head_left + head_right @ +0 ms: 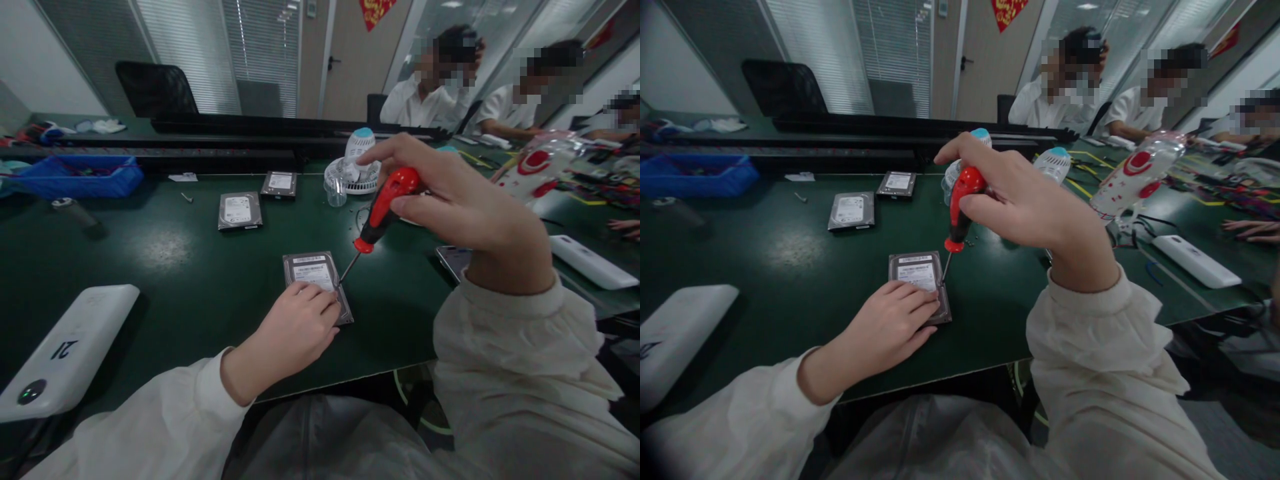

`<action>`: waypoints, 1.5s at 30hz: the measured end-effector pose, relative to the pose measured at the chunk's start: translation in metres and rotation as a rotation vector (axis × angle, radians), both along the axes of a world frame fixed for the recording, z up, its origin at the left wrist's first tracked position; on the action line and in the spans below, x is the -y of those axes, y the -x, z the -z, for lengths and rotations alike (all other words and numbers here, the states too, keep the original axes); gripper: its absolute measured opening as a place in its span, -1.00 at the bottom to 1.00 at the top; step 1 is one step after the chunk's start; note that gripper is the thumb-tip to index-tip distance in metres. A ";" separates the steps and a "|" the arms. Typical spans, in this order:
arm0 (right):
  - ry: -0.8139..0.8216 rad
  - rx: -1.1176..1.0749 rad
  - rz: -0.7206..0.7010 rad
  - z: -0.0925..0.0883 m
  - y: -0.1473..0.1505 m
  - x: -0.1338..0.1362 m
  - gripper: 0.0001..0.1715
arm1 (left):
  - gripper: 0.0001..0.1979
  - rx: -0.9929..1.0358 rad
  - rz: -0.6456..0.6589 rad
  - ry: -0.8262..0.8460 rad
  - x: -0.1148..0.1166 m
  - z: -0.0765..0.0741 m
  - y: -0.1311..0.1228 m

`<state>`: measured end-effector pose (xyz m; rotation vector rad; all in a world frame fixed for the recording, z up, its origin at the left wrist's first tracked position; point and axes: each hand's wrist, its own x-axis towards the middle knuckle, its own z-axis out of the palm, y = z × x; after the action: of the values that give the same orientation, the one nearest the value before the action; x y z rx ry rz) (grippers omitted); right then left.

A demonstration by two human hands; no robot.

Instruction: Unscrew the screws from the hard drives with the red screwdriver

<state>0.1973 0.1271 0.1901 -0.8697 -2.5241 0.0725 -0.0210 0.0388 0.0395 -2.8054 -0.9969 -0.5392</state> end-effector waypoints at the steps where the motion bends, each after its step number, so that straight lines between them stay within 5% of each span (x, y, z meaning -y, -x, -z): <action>1: 0.003 -0.011 0.030 0.000 0.001 0.000 -0.48 | -0.74 -0.001 0.002 0.001 0.000 0.000 0.000; 6: 0.012 -0.067 0.159 0.001 0.004 -0.002 -0.72 | -0.74 0.003 0.004 0.003 0.001 0.000 0.000; 10: 0.051 -0.049 0.108 -0.002 0.002 0.000 -0.62 | -0.74 0.005 0.005 0.001 0.001 0.000 0.000; 14: -0.044 0.002 0.096 -0.001 0.004 0.004 -0.80 | -0.74 -0.002 0.000 0.001 0.000 0.000 0.000; 19: -0.204 0.131 0.331 -0.001 0.010 0.007 -0.44 | -0.74 -0.002 0.006 -0.011 -0.001 0.000 -0.001; 22: -0.156 0.132 0.252 -0.005 0.008 0.010 -0.67 | -0.74 -0.006 0.003 -0.005 -0.001 0.000 0.000; 25: -0.047 0.100 0.097 -0.008 0.007 0.011 -0.60 | -0.74 -0.003 0.001 -0.004 0.000 0.001 0.000; 31: -0.151 0.115 0.221 -0.003 0.012 0.006 -0.66 | -0.74 0.000 0.006 -0.013 0.000 0.001 0.001; 40: -0.062 0.077 0.021 -0.004 0.008 0.006 -0.78 | -0.73 0.001 0.004 -0.012 0.000 0.001 0.001; 45: -0.229 0.126 0.219 0.004 0.017 0.004 -0.57 | -0.73 -0.002 0.009 -0.010 0.001 0.000 0.000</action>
<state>0.1805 0.1234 0.1864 -1.0765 -2.4697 -0.3449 -0.0209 0.0378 0.0399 -2.8028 -0.9789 -0.5402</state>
